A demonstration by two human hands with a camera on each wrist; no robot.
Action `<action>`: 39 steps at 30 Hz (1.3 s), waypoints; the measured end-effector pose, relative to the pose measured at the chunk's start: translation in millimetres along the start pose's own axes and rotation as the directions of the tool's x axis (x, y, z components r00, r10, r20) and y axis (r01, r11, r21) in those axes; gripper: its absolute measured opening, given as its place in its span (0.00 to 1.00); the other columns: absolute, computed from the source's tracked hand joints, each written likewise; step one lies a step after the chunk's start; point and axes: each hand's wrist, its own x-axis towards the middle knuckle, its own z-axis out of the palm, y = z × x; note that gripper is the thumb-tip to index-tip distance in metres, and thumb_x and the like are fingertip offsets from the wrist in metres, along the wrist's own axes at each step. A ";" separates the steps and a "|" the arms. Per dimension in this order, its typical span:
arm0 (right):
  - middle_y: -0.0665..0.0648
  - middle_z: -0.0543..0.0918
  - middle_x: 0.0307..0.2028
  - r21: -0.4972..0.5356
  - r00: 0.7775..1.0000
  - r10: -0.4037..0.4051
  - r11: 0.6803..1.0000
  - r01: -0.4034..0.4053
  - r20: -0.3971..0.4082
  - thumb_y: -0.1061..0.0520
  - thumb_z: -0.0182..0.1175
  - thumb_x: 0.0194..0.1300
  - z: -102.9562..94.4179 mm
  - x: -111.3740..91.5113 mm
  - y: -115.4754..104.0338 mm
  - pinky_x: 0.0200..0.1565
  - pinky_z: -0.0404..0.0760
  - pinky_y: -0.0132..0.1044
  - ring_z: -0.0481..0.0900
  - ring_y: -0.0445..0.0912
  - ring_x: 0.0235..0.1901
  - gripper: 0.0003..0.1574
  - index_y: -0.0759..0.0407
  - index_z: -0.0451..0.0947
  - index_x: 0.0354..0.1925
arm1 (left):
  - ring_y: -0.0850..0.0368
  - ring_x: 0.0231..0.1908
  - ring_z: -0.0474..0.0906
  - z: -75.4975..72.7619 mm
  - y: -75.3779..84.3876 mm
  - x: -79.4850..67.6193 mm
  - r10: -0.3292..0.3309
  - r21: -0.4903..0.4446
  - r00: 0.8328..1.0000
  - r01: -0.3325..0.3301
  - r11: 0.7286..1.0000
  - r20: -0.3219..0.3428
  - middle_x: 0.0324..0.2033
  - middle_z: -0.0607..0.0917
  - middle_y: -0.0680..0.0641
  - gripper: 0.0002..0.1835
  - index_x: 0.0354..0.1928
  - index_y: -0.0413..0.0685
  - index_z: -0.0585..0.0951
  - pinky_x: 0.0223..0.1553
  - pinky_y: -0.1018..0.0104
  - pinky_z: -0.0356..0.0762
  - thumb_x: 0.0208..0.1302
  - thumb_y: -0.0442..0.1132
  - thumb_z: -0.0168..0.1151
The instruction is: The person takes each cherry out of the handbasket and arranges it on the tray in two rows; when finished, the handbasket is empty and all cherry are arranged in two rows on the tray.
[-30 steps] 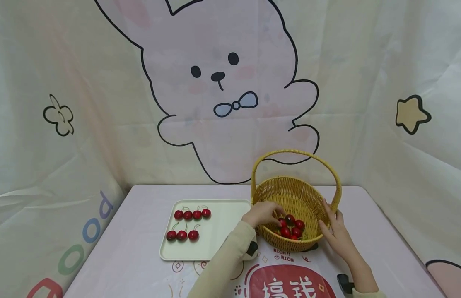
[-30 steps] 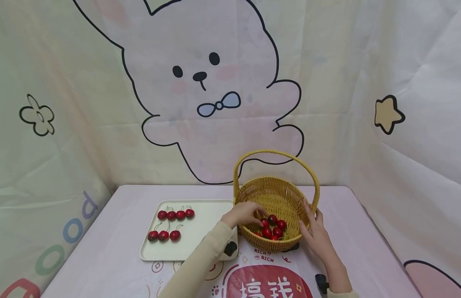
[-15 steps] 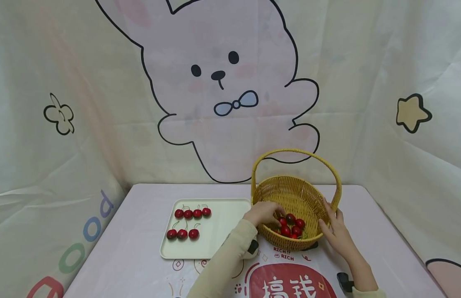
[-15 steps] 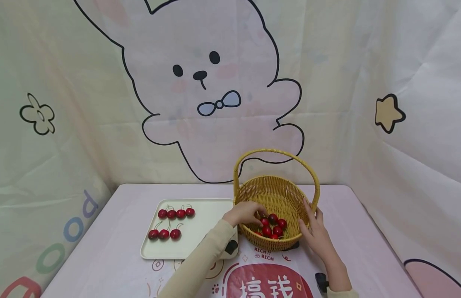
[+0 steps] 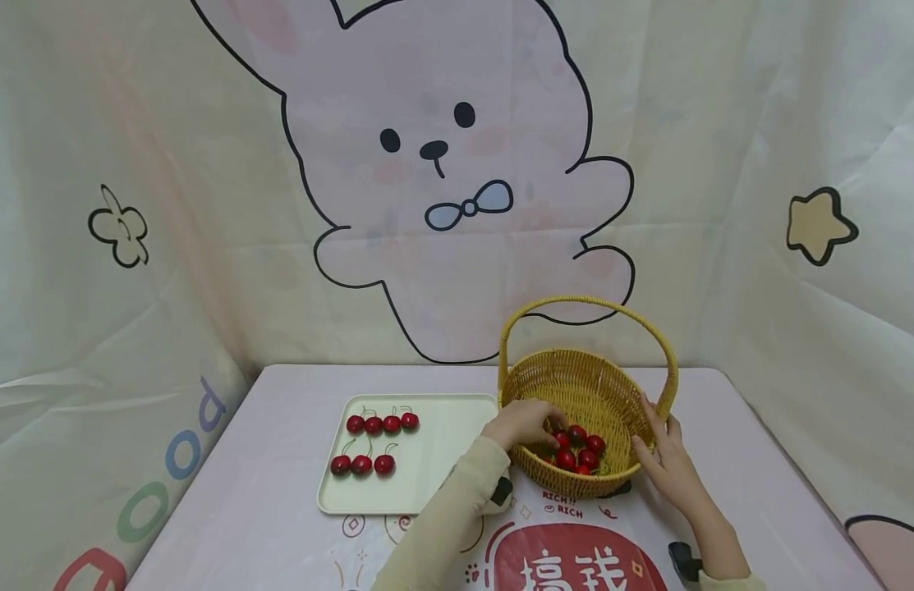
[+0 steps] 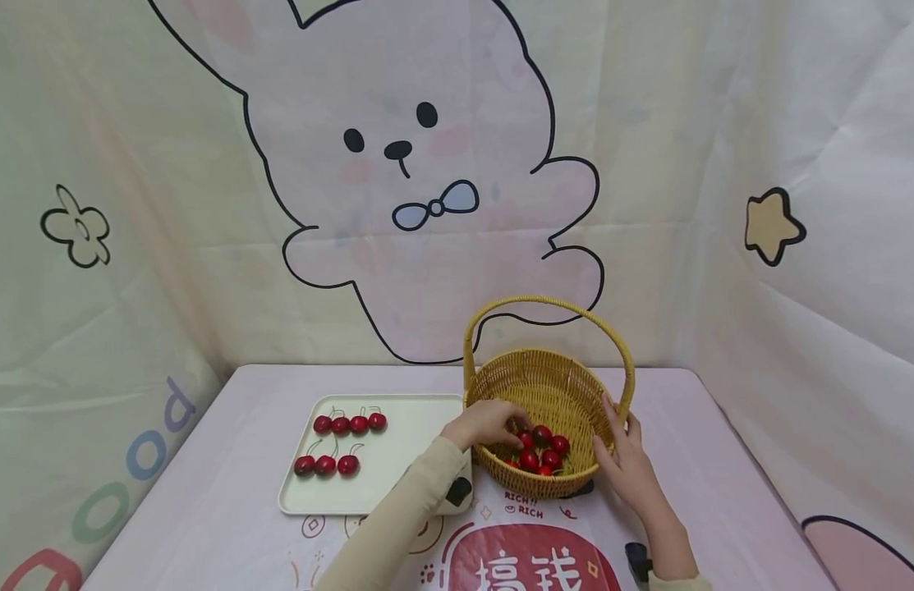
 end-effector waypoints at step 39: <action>0.77 0.49 0.63 0.012 1.000 -0.021 1.000 0.021 -0.013 0.56 0.51 0.66 0.3 0.2 -1.7 0.42 0.66 0.74 0.62 0.78 0.53 0.44 0.49 0.41 0.73 | 0.68 0.39 0.77 4.8 -10.7 -27.3 0.075 -0.381 0.911 -0.244 0.892 -0.406 0.47 0.79 0.56 0.20 0.54 0.56 0.77 0.39 0.81 0.75 0.59 0.36 0.63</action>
